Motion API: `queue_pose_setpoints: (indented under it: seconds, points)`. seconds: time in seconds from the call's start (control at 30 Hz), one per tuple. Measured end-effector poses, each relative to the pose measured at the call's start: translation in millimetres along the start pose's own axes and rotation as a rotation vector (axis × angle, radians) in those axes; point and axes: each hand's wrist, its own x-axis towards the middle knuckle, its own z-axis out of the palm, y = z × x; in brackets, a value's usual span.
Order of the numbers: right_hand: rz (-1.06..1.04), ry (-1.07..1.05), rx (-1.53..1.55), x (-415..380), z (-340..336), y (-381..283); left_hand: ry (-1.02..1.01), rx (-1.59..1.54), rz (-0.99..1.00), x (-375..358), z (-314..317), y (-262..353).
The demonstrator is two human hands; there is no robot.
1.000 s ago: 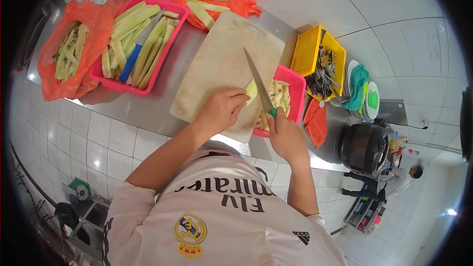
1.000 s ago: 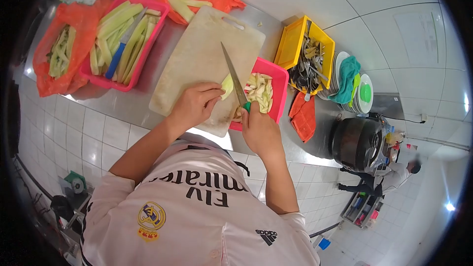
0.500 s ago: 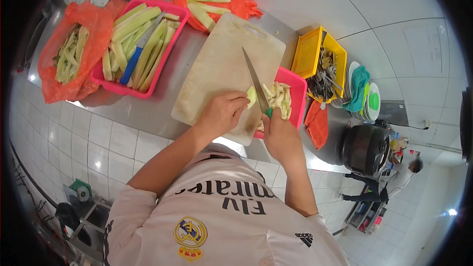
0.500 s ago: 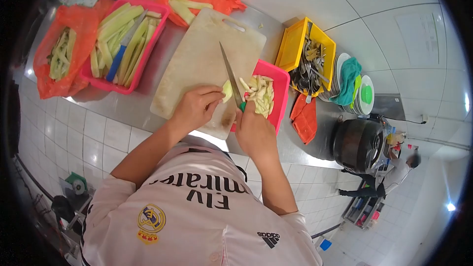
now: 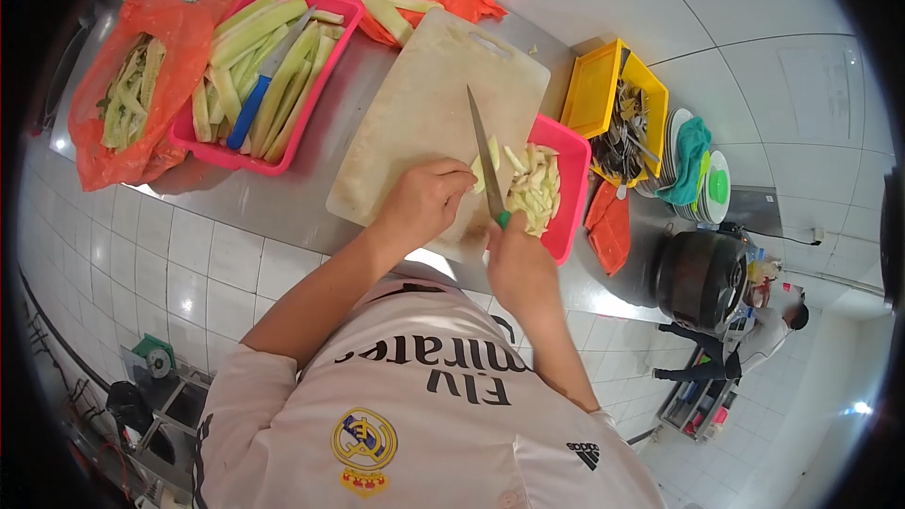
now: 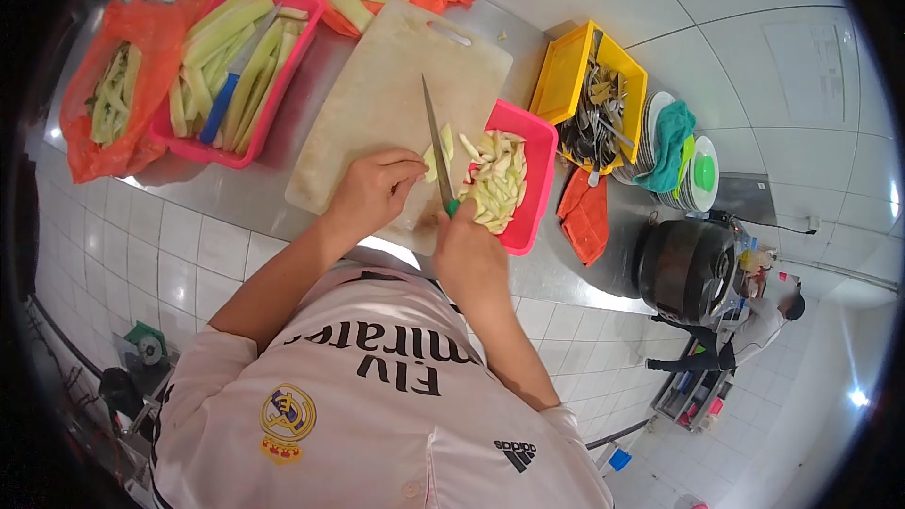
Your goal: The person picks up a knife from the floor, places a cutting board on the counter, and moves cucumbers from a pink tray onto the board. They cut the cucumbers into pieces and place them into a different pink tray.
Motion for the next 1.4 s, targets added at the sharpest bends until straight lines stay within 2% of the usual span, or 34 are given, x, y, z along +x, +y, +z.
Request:
queue_pose_setpoints:
  seconds: [0.1,0.23,0.3,0.43,0.57,0.63,0.73,0.8,0.93,1.03,1.1,1.23,1.33,1.4]
  points:
    - [-0.047,0.120,0.002,35.8,18.3,-3.7,-0.008,0.007,0.005,-2.0,3.1,-1.0]
    - [-0.102,0.111,-0.018,32.3,-10.8,2.5,0.010,-0.004,0.024,-0.7,0.6,3.3]
    - [-0.086,0.001,-0.014,6.2,-20.9,6.0,0.009,-0.031,-0.023,-3.2,1.9,3.1]
    - [-0.011,-0.075,-0.029,-13.3,-17.5,-4.5,0.029,0.014,0.034,-3.4,2.6,0.5]
    - [0.006,0.066,0.058,18.1,20.1,-13.8,0.029,0.020,0.059,-2.3,2.9,-2.8]
    - [0.026,0.105,0.079,32.8,21.6,-12.9,-0.002,0.006,0.037,-2.8,0.2,4.5]
    - [-0.080,0.141,0.069,36.4,6.7,-3.8,0.008,0.007,0.036,-2.0,-0.3,4.5]
    - [-0.065,0.007,0.064,10.9,-10.5,-1.1,0.057,0.009,0.031,-1.8,1.7,1.4]
    - [0.009,-0.069,0.061,-16.4,-17.7,-11.8,0.028,-0.010,-0.007,-3.6,1.2,1.3]
    - [0.039,-0.030,0.077,-9.9,7.5,-13.0,0.040,0.003,0.029,-2.5,2.3,-1.7]
    - [-0.028,0.105,0.117,8.2,26.8,-11.4,0.038,0.008,0.053,-2.8,3.4,-2.5]
    - [-0.019,0.152,0.107,40.4,25.3,-13.5,-0.004,-0.023,0.013,-2.7,0.8,-0.3]
    - [0.034,0.222,0.199,23.3,22.0,7.7,-0.004,-0.030,0.015,-2.3,-1.0,0.4]
    - [0.013,0.185,0.286,1.6,14.6,14.3,-0.002,-0.031,0.008,-2.9,-4.4,2.6]
